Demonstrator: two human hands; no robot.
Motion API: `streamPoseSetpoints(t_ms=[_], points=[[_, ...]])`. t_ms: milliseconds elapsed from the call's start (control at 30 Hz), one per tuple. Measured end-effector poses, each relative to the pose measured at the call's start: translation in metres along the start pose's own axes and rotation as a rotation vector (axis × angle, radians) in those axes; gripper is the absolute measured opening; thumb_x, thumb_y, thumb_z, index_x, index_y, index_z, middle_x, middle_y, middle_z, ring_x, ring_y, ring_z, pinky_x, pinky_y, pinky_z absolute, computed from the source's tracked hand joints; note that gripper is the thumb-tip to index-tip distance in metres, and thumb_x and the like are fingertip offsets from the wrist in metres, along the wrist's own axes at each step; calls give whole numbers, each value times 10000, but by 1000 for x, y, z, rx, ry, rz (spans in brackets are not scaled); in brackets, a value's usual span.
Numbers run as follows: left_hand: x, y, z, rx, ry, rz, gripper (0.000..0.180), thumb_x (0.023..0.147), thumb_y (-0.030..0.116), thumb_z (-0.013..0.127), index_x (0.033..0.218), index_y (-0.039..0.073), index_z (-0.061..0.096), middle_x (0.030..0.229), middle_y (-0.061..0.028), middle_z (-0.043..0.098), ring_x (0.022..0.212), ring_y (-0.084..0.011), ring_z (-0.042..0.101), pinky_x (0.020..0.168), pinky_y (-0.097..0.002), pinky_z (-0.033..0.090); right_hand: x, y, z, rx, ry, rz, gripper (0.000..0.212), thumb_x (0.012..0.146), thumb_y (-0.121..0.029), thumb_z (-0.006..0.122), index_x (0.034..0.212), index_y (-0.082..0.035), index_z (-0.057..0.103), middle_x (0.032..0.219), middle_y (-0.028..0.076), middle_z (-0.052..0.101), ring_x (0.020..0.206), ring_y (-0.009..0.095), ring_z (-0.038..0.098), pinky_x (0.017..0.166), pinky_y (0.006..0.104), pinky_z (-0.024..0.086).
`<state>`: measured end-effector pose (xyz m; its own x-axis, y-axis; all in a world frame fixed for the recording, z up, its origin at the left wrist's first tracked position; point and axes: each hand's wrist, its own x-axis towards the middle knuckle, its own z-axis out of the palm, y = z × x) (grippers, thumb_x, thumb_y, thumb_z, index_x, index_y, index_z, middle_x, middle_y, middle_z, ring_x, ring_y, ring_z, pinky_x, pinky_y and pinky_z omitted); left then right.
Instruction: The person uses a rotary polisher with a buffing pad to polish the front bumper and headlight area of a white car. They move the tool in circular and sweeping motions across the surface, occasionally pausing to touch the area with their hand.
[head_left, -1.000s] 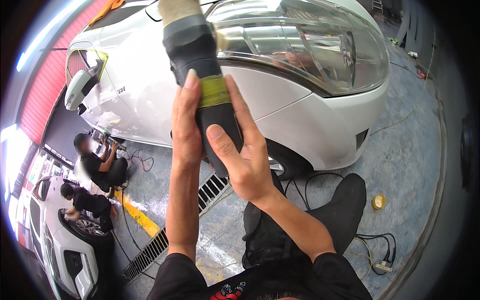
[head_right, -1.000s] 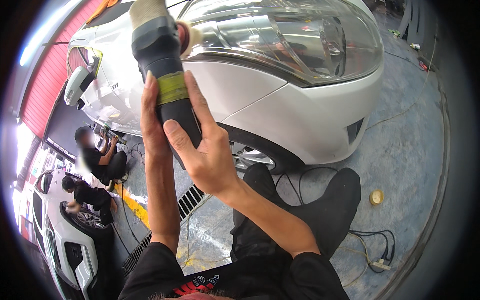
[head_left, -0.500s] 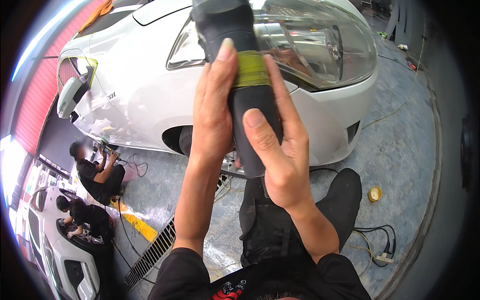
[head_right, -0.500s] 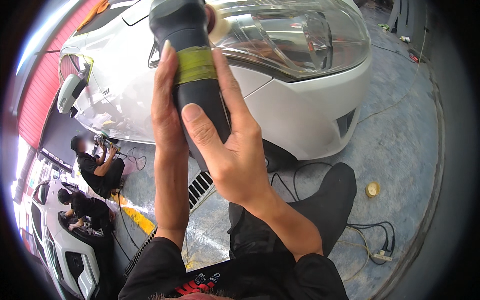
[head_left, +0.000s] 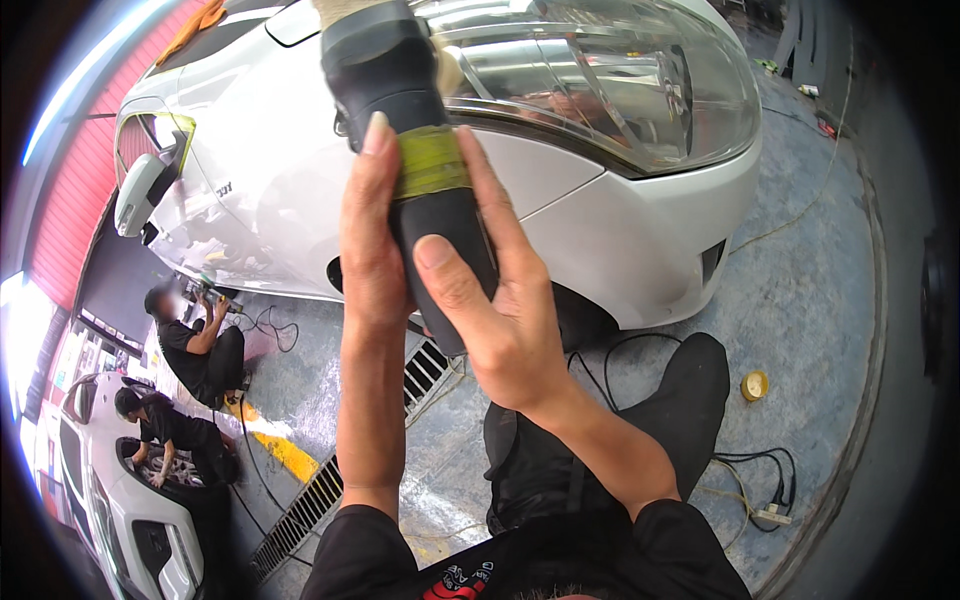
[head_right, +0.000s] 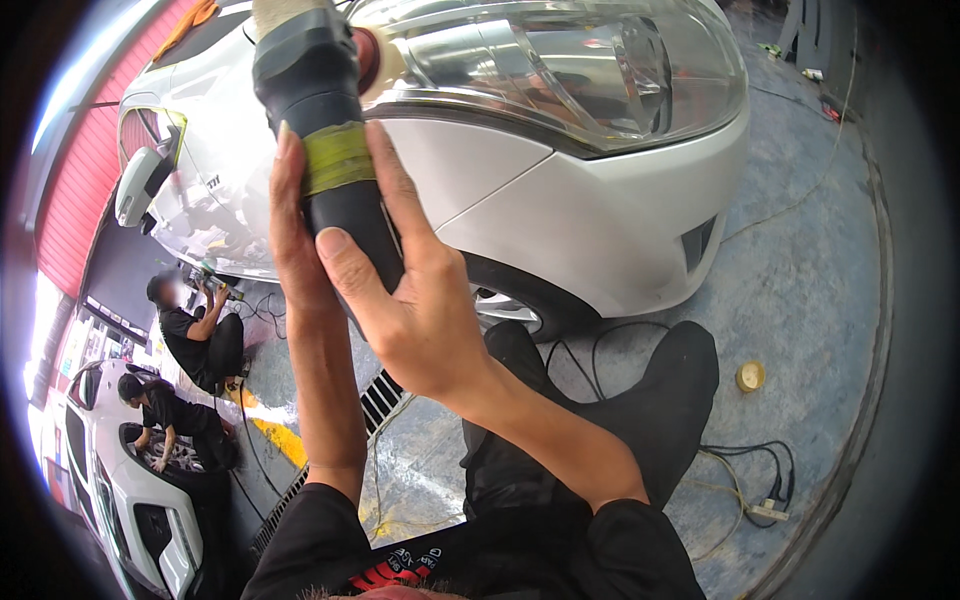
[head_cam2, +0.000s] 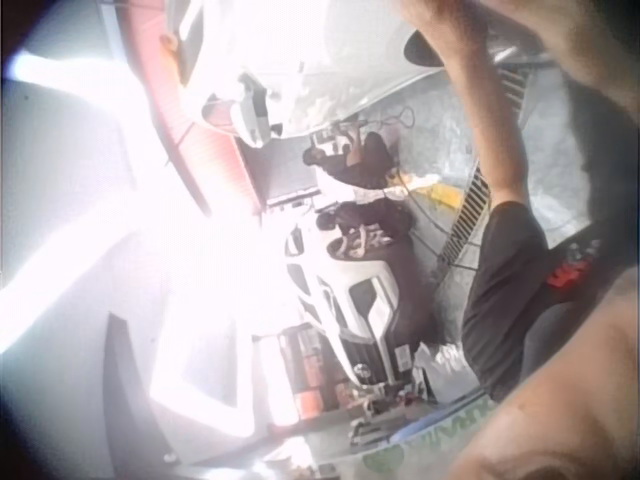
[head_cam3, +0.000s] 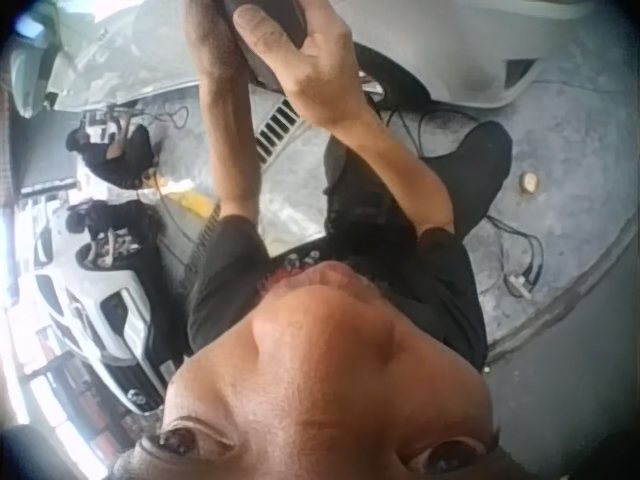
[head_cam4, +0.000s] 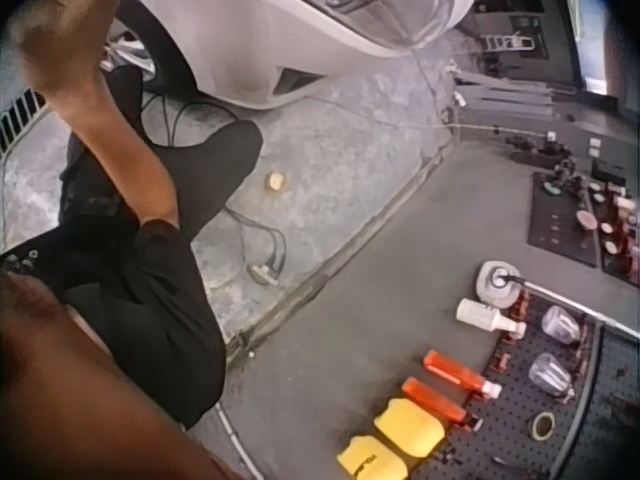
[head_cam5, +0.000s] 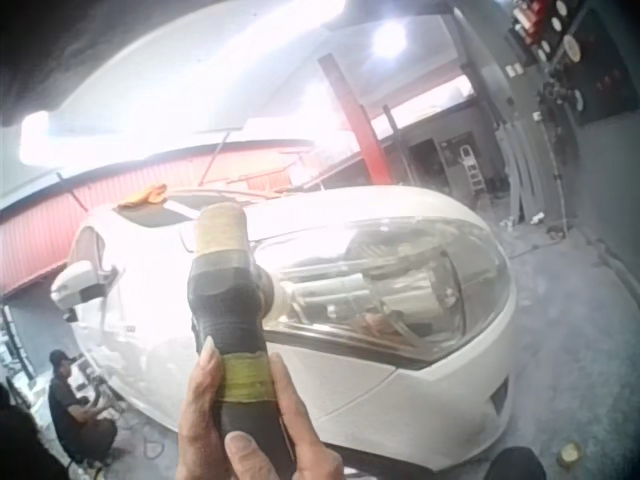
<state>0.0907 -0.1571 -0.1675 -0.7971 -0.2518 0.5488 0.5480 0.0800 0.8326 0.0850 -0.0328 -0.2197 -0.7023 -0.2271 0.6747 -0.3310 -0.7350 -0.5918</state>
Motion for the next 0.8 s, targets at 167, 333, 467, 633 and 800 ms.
streamPoseSetpoints(t_ms=[167,333,467,633,800], points=[[-2,-5,-15,21,173,93,548,1163,361,501,1590,18,501,1457,-121,603,1281,-193,642,1076,-356,549,10,18,11,-27,-1,-73,775,1087,-236,667,1694,55,284,1377,294,687,1225,294,717,1048,359,545],[-5,-14,-6,75,281,108,571,1167,346,508,1622,5,462,1619,-129,492,1411,-194,555,1145,-365,505,16,2,-3,-83,-63,78,723,1070,-241,687,1654,56,382,1375,302,693,1239,320,719,1065,369,535],[-12,-19,30,28,324,132,507,1167,372,520,1507,-4,525,1405,-98,571,1214,-164,596,1026,-329,522,7,-9,-26,-68,-73,84,707,1074,-226,679,1664,39,393,1473,208,631,1318,226,626,1121,328,468],[-11,-23,65,-65,-130,71,447,1128,310,621,1426,-16,552,1181,-76,663,1061,-153,644,931,-321,543,-22,-23,-51,-21,105,51,802,1060,-244,665,1695,60,280,1506,209,574,1314,239,614,1094,338,501],[-2,-27,95,23,-430,25,536,1061,375,698,1410,-7,559,1150,-86,683,1002,-147,643,888,-311,525,-49,-3,-62,-14,327,-20,947,1033,-382,666,1711,48,164,1524,221,513,1300,259,618,1019,345,547]])
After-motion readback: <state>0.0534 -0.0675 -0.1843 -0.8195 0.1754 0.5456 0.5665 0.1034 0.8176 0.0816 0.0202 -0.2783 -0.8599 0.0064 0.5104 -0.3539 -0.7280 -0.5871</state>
